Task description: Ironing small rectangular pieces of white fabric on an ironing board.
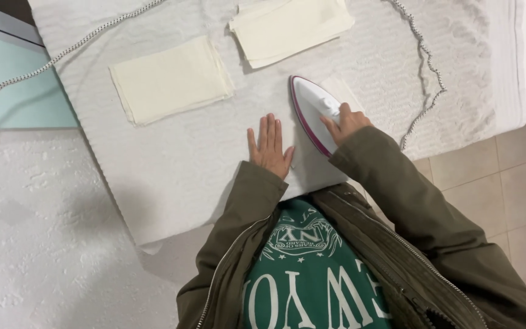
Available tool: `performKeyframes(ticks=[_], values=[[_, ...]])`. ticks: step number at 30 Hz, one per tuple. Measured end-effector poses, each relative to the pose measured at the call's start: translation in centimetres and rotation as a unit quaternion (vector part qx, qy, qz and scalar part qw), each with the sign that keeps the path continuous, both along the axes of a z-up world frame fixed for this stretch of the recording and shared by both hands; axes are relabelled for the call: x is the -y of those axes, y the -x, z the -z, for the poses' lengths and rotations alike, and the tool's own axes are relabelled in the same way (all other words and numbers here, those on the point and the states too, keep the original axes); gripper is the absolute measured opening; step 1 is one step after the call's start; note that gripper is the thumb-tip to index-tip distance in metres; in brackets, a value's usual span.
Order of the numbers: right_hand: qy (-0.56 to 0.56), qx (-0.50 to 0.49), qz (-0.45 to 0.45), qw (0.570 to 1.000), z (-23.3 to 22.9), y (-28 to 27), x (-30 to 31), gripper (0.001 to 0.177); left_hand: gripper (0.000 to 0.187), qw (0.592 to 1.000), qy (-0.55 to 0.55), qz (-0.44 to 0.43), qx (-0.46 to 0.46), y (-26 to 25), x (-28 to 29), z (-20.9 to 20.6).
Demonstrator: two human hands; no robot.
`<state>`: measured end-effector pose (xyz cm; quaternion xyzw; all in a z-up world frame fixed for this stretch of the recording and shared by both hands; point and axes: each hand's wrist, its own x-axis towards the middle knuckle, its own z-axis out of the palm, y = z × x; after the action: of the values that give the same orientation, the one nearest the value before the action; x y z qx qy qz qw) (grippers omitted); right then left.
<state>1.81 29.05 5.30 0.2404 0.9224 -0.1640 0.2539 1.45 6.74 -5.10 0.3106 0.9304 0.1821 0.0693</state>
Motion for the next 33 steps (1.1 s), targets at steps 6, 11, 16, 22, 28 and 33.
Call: performKeyframes(ticks=[6, 11, 16, 22, 28, 33], values=[[0.03, 0.03, 0.061, 0.997, -3.7, 2.6, -0.2, 0.056, 0.081, 1.0, 0.006, 0.009, -0.004, 0.1, 0.2, -0.6], [0.012, 0.024, 0.064, 0.998, -2.3, 2.8, -2.3, 0.058, 0.079, 1.0, 0.005, 0.005, 0.005, 0.2, 0.3, -0.7], [-0.013, -0.019, 0.057, 0.998, 0.1, 1.5, -4.7, 0.059, 0.078, 1.0, 0.009, 0.007, -0.024, 0.3, 0.2, -0.6], [-0.03, -0.012, 0.069, 0.997, -1.3, 2.1, -6.6, 0.059, 0.08, 1.0, -0.006, 0.007, -0.016, 0.8, 0.5, -0.6], [0.002, 0.059, 0.103, 0.993, -4.5, 2.8, -9.5, 0.057, 0.062, 0.98, -0.134, -0.149, 0.016, 2.6, 0.2, -2.9], [-0.057, -0.11, 0.062, 0.99, -0.3, 2.3, -16.0, 0.058, 0.036, 0.975, -0.138, -0.173, 0.033, 3.3, -0.5, -3.4]])
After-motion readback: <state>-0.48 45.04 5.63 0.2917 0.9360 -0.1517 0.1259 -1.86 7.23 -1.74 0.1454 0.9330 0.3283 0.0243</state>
